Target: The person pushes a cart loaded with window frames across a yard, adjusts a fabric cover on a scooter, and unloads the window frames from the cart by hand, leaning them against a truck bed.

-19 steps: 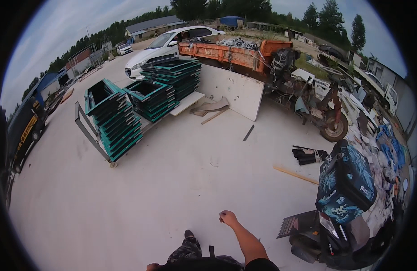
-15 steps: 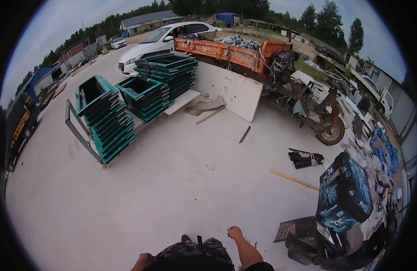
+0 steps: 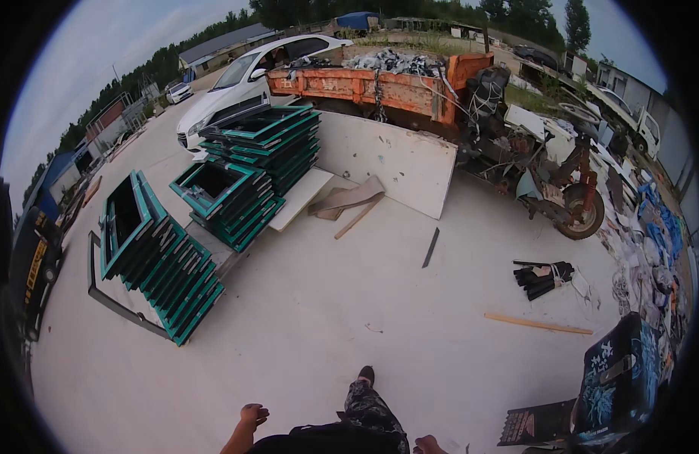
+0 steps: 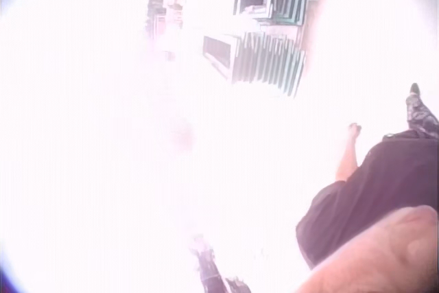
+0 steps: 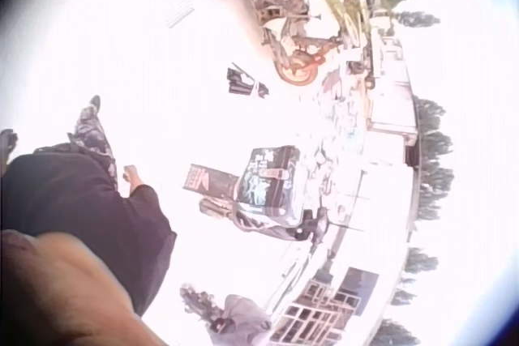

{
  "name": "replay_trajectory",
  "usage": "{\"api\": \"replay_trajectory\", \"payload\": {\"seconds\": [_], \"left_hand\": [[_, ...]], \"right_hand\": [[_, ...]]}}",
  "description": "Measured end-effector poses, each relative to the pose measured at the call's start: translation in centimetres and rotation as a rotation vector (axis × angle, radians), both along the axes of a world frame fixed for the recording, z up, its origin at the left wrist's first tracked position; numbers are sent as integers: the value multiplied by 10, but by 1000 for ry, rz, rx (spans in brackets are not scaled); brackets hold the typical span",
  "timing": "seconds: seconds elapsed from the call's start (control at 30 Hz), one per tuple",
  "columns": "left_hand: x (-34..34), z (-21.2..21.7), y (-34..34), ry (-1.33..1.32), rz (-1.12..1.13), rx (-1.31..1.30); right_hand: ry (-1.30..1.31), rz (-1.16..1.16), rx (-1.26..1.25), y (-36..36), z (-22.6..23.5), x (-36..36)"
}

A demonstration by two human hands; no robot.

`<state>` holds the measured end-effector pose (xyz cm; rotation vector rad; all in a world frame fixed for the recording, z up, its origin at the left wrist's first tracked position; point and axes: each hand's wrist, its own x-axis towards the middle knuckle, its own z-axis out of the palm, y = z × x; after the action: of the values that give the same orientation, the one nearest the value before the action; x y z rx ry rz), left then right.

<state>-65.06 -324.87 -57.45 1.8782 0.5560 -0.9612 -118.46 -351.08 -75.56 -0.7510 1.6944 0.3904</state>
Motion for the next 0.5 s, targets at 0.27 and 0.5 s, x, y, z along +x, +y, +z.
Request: {"api": "replay_trajectory", "payload": {"seconds": [0.27,0.5], "left_hand": [[35,-15,-76,122,36,-63],[99,-81,-108,269,203,-3]], "right_hand": [[-337,387,-742,-329,126,326],[-721,243,-704,-388,196,454]]}}
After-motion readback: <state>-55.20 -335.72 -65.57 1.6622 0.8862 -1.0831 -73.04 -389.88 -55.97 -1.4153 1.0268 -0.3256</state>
